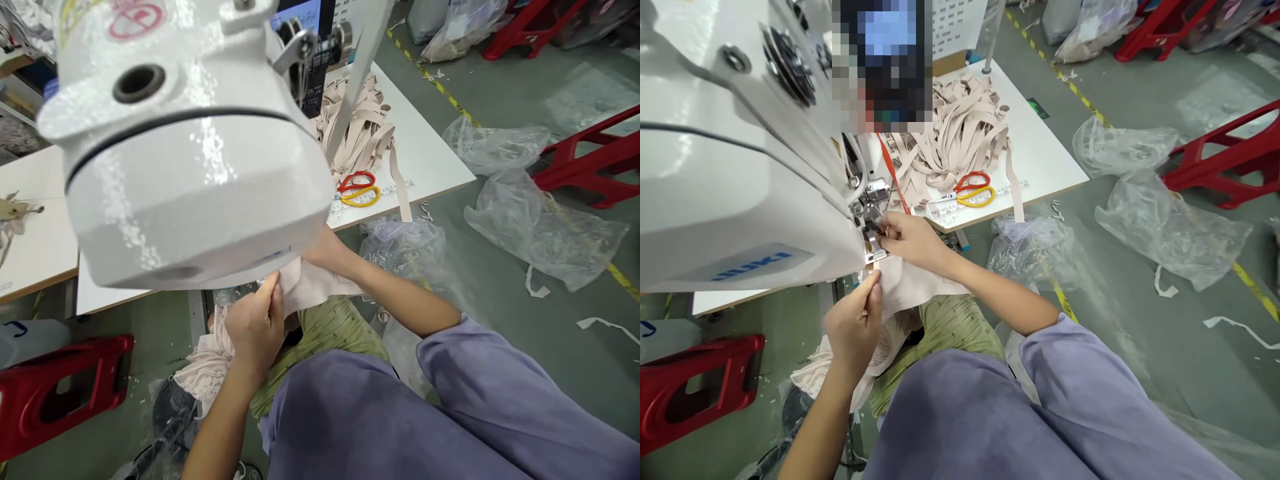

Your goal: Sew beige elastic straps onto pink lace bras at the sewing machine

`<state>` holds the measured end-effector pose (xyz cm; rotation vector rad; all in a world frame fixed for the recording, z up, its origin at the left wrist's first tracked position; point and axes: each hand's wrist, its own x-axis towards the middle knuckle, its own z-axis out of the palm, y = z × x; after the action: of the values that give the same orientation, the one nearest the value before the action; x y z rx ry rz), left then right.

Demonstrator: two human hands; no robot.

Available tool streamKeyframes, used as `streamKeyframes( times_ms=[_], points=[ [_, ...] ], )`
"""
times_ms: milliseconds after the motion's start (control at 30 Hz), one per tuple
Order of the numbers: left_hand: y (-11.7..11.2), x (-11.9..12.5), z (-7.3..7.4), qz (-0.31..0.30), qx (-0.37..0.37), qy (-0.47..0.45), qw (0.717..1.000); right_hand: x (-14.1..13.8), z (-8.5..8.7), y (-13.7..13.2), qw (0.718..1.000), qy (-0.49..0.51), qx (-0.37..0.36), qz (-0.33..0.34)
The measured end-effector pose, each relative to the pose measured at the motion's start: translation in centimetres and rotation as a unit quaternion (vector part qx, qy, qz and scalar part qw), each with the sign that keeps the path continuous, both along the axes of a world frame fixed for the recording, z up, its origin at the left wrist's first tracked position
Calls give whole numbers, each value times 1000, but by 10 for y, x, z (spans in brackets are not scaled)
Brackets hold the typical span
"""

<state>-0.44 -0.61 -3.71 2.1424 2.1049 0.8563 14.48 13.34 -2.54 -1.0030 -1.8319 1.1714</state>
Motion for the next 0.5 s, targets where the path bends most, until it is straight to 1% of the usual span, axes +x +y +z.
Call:
streamKeyframes(
  times_ms=[200,500],
  points=[
    [1,-2,-1,3,-4,37,999,-1,8,3,999,-39,10,-1],
    [2,-2,-1,2,-4,31,1000,-2,13,3,999,-48,-7,9]
  ],
)
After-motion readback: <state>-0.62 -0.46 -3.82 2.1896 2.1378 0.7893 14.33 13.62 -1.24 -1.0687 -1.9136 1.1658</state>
